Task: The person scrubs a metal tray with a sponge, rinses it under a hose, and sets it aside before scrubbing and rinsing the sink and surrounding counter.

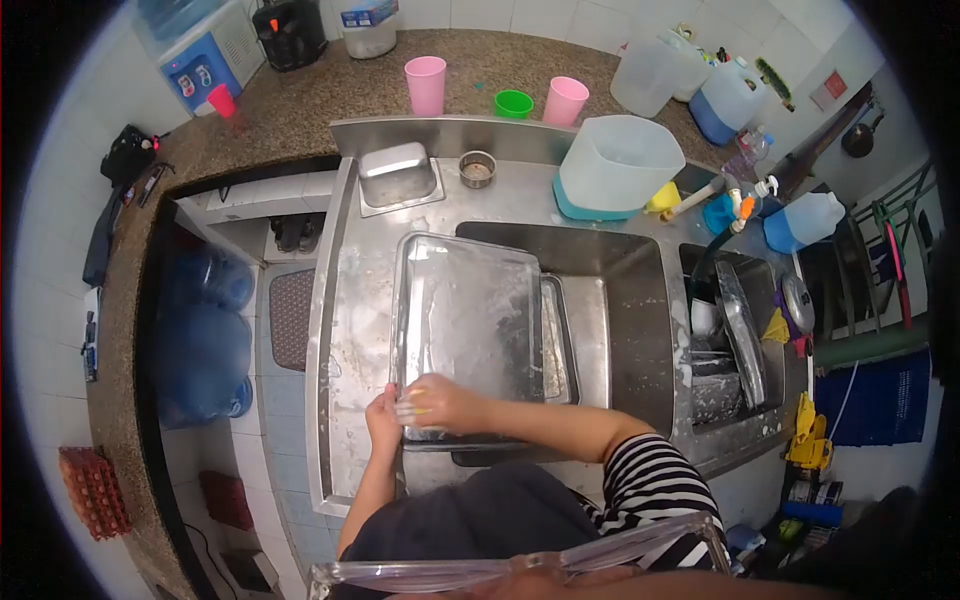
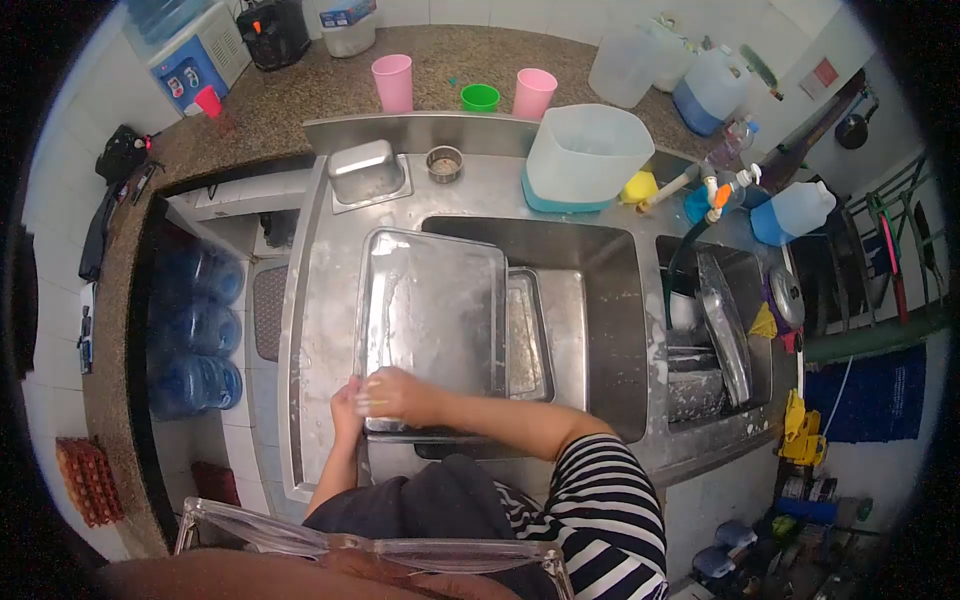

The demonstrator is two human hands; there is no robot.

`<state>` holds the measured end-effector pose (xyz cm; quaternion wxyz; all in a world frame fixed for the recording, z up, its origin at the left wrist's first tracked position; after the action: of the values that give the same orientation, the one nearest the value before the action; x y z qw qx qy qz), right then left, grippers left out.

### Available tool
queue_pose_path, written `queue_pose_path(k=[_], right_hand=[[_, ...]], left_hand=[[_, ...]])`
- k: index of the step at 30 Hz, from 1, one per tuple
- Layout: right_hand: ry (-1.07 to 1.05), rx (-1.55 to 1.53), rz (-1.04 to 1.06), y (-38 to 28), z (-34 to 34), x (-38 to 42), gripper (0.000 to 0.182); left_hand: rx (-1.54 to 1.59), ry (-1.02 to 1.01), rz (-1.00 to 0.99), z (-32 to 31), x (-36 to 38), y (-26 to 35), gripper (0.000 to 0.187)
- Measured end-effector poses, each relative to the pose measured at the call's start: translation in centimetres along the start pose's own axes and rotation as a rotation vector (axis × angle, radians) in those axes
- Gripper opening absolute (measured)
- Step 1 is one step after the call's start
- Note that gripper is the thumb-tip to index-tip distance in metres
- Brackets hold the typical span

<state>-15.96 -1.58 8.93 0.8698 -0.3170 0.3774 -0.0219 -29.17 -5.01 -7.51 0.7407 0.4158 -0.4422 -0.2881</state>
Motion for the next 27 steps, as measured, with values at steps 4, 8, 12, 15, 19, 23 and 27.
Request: queue_pose_path(k=[4, 8, 12, 15, 19, 23, 27], right_hand=[[0.002, 0.314, -0.161, 11.1, 6.0, 3.1, 0.006], [0.361, 0.484, -0.690, 19.7, 15.8, 4.6, 0.017], [0.126, 0.476, -0.758, 16.1, 7.1, 4.2, 0.019], [0.020, 0.317, -0.389, 4.4, 0.6, 4.0, 0.008], [0.211, 0.239, -0.445, 4.7, 5.8, 8.1, 0.002], [0.582, 0.615, -0.848, 15.7, 17.6, 13.4, 0.014], [1.063, 0.240, -0.882, 17.8, 18.3, 17.9, 0.021]], left_hand=[[-0.050, -0.013, 0.026, -0.1, 0.6, 1.1, 0.040], [-0.089, 0.006, 0.024, -0.1, 0.7, 1.3, 0.043], [-0.114, 0.009, 0.039, 0.1, 0.3, 0.8, 0.044], [-0.049, -0.026, 0.068, -0.1, 0.5, 0.5, 0.044], [-0.063, -0.045, 0.069, -0.1, 0.1, -0.1, 0.043], [-0.035, -0.059, 0.082, -0.1, 0.4, 0.1, 0.043], [0.035, -0.028, 0.067, -0.2, 0.2, 0.0, 0.043]])
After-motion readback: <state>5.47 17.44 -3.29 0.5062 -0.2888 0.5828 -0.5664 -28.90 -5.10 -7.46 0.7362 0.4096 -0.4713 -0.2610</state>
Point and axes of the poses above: each hand's wrist, its own x-axis away from the middle knuckle, its own z-axis out of the back of the hand, y = z × x, the point moved 9 cm from there along -x, towards the middle knuckle, and after that the axes turned 9 degrees about -x, right-handed, at the moved point
